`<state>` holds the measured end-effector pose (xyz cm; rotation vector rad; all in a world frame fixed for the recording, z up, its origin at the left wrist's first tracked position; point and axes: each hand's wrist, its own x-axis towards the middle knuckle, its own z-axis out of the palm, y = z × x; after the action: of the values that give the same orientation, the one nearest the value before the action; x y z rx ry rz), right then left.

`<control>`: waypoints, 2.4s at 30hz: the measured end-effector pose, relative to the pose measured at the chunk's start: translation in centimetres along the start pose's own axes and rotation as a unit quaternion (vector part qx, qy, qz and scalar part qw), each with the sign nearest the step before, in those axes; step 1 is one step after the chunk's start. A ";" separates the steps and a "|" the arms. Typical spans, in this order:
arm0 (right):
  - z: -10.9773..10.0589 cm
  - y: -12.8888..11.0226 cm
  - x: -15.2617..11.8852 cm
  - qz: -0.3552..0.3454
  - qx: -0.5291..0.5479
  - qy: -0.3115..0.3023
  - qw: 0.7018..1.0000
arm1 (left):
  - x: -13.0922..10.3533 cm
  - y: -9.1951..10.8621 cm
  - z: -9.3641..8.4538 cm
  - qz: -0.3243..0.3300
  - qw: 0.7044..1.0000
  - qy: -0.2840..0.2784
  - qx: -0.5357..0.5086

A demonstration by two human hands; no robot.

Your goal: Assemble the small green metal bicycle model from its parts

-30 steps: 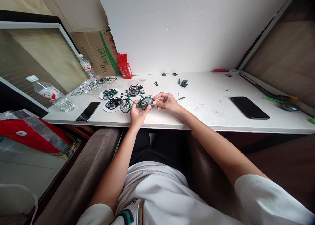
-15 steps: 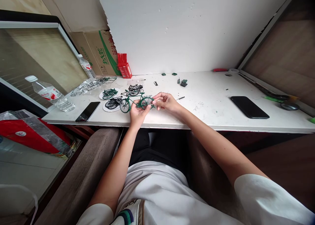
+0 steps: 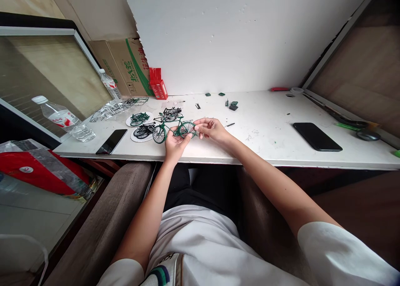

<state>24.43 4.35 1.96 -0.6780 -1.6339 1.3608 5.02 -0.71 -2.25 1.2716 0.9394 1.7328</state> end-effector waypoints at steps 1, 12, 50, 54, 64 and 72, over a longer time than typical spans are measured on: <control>-0.1 0.0 0.0 0.002 0.001 0.006 1.000 | 0.0 0.0 0.0 -0.001 1.000 -0.007 -0.002; -0.3 0.0 0.4 0.015 0.002 0.020 1.000 | 0.1 -0.5 -0.3 -0.009 0.999 -0.026 -0.015; 0.1 0.2 -0.3 -0.028 -0.040 0.026 0.998 | 0.3 -1.1 -0.4 0.014 1.000 0.017 0.013; 0.1 0.1 -0.4 -0.030 -0.047 0.029 0.998 | 0.4 -1.0 -0.3 0.017 1.000 0.023 0.012; 0.2 0.6 -0.1 -0.022 0.001 0.037 0.999 | 0.1 -0.5 -0.1 0.016 1.000 0.015 0.018; 0.2 0.4 0.1 -0.025 0.016 0.009 1.000 | 0.2 -0.6 -0.2 0.020 1.000 0.012 0.008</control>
<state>24.16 4.46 1.62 -0.6251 -1.6016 1.3378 4.91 -0.27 -2.71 1.2905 0.9505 1.7781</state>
